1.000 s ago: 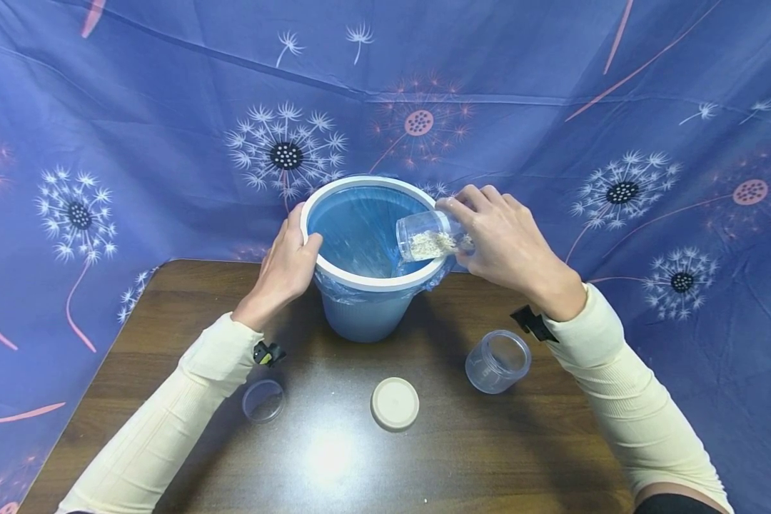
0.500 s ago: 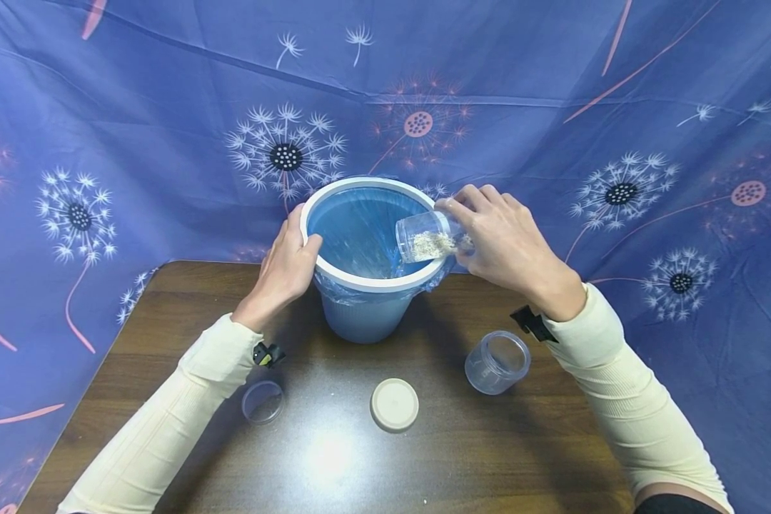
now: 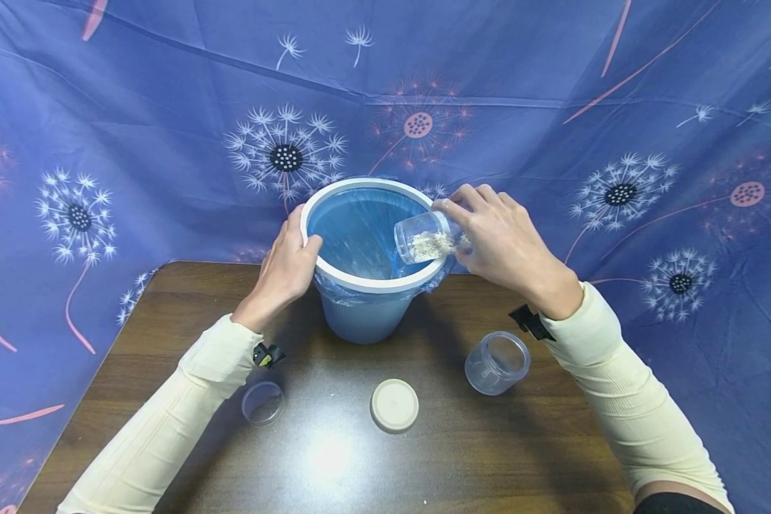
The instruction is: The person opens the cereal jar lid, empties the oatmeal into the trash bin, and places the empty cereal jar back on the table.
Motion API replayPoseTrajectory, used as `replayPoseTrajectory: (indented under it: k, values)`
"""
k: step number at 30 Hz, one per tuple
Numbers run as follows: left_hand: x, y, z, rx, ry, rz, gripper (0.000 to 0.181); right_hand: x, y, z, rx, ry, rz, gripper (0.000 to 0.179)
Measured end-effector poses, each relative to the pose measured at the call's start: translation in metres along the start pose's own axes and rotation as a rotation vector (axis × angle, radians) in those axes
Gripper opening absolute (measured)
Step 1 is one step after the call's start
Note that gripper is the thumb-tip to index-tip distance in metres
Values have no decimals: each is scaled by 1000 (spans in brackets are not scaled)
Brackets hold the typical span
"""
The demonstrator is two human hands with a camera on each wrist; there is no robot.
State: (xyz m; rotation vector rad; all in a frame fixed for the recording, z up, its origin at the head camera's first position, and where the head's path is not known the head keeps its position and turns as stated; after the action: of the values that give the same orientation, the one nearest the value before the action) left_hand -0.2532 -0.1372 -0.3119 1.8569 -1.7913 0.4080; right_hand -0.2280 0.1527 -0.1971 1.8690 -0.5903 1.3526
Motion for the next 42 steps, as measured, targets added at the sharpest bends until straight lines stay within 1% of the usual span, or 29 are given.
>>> replayPoseTrajectory:
  k: [9, 29, 42]
  values:
    - [0, 0, 0, 3, 1, -1, 70, 0, 1, 0, -3, -5, 4, 67]
    - [0, 0, -1, 6, -2, 4, 69, -1, 0, 1, 16, -37, -19, 64]
    - [0, -1, -1, -5, -5, -1, 69, 0, 1, 3, 30, -47, -31, 64]
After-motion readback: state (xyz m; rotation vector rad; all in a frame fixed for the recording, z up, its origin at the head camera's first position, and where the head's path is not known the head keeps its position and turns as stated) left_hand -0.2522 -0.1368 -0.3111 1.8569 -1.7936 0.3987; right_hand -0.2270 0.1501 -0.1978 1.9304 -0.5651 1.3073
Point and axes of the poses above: each hand's wrist, its own y-axis towards the middle knuckle, its own x-axis out of the back of the hand, z = x × y, the point moved 4 cm from there along y, towards the middle knuckle
